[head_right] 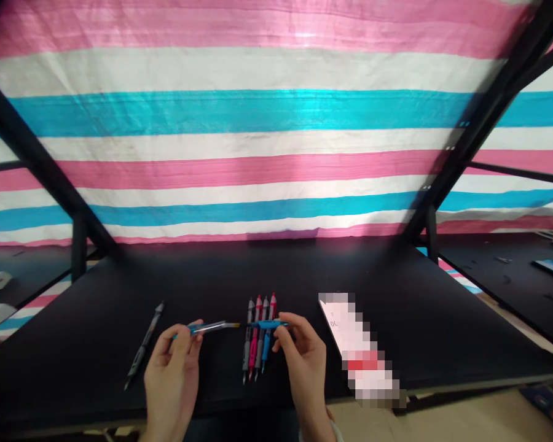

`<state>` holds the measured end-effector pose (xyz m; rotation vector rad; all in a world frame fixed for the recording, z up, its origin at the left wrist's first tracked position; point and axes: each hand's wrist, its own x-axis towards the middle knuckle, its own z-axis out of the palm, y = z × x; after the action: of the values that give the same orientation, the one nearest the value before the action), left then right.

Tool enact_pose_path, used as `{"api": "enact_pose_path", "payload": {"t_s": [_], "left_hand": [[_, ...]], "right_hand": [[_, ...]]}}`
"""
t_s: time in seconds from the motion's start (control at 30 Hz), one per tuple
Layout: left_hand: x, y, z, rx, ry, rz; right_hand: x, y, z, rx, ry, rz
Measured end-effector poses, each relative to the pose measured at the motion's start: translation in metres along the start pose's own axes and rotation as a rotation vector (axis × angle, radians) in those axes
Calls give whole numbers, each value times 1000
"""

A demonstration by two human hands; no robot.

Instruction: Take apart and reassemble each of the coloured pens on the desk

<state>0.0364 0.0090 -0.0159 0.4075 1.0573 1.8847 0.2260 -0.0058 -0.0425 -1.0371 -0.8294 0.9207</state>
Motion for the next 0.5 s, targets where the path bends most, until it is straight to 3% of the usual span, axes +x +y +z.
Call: {"api": "enact_pose_path", "payload": {"t_s": [0.2,0.5], "left_hand": [[-1,4,1,-18,74,2],[-2,4,0,10,45,-2]], "right_hand": [[-1,0,-2,51,56,-7],[-3,-3,-2,54,70,-14]]}}
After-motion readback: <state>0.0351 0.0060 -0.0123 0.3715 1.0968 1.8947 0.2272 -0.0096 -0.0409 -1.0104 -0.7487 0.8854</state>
